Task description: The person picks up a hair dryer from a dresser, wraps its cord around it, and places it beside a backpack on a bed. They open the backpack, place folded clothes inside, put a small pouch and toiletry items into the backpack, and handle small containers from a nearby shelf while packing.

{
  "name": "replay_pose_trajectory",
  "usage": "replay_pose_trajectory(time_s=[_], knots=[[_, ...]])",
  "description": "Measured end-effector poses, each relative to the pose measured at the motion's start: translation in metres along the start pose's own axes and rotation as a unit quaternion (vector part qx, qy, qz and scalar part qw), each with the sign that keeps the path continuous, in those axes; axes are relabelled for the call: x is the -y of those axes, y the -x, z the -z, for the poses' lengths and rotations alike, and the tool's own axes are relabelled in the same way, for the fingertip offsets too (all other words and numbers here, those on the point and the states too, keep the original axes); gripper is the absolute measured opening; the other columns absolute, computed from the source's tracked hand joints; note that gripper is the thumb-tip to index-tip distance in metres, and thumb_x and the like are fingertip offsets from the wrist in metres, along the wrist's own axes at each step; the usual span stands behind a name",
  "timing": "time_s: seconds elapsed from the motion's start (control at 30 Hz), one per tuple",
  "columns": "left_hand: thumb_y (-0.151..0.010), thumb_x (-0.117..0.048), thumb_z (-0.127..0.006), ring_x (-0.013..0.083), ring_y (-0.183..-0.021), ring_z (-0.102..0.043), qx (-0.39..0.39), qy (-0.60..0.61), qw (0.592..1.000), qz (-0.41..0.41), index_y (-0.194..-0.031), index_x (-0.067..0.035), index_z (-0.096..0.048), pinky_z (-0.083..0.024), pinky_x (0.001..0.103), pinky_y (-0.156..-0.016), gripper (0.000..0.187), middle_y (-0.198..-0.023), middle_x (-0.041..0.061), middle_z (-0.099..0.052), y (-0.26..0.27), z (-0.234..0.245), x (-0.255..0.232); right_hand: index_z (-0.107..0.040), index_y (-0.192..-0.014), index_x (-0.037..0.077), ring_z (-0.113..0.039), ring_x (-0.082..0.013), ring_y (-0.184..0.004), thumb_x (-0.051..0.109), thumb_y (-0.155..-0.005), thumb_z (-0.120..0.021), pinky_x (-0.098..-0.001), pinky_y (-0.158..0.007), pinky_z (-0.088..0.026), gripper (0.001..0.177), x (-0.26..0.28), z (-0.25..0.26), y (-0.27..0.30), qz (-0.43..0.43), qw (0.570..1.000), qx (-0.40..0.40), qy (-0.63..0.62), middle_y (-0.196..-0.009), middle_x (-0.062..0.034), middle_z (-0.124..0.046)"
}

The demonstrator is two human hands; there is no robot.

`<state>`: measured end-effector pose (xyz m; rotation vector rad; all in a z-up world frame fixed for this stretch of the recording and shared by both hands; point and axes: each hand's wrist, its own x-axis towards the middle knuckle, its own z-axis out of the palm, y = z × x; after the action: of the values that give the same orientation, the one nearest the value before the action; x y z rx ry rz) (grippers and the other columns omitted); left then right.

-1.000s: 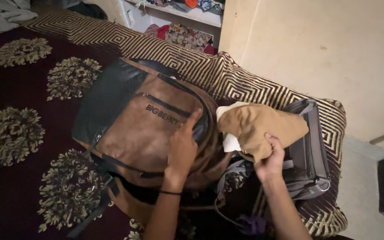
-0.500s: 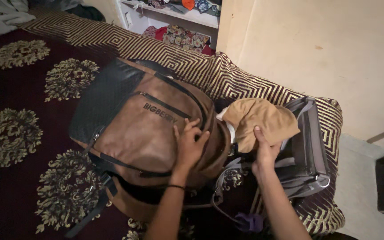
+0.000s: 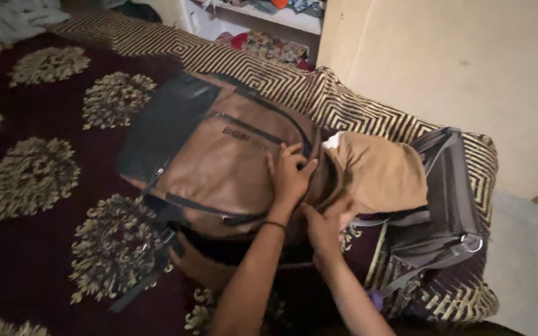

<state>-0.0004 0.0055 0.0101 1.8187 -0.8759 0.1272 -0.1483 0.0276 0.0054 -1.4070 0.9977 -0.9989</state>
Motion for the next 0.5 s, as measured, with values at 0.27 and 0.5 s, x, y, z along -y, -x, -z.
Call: replay_pose_trajectory(time_s=[0.27,0.5], knots=[[-0.089,-0.020,-0.074,0.0356,-0.155,-0.035,0.069,0.254,0.965,-0.019,-0.073,-0.004,-0.063,0.001,0.054,-0.126,0.025,-0.145,0.012,-0.064,0.026,0.050,-0.007,-0.054,-0.144,-0.002,-0.045,-0.0390,-0.149,0.014,-0.093,-0.063,-0.0445,-0.126,-0.033,0.055,0.037,0.004,0.000,0.286,0.951,0.048,0.106,-0.157,-0.0264,-0.049],[-0.086,-0.014,-0.077,0.0326,-0.158,-0.029,0.135,0.343,0.929,-0.008,-0.073,-0.003,-0.060,-0.012,0.050,-0.127,0.025,-0.147,0.014,-0.062,0.058,0.080,-0.016,-0.051,-0.135,-0.013,-0.064,-0.0436,-0.114,0.035,-0.091,-0.077,-0.0452,-0.095,-0.049,0.070,0.067,-0.020,-0.096,0.198,0.946,0.148,0.210,-0.121,-0.0320,-0.065]])
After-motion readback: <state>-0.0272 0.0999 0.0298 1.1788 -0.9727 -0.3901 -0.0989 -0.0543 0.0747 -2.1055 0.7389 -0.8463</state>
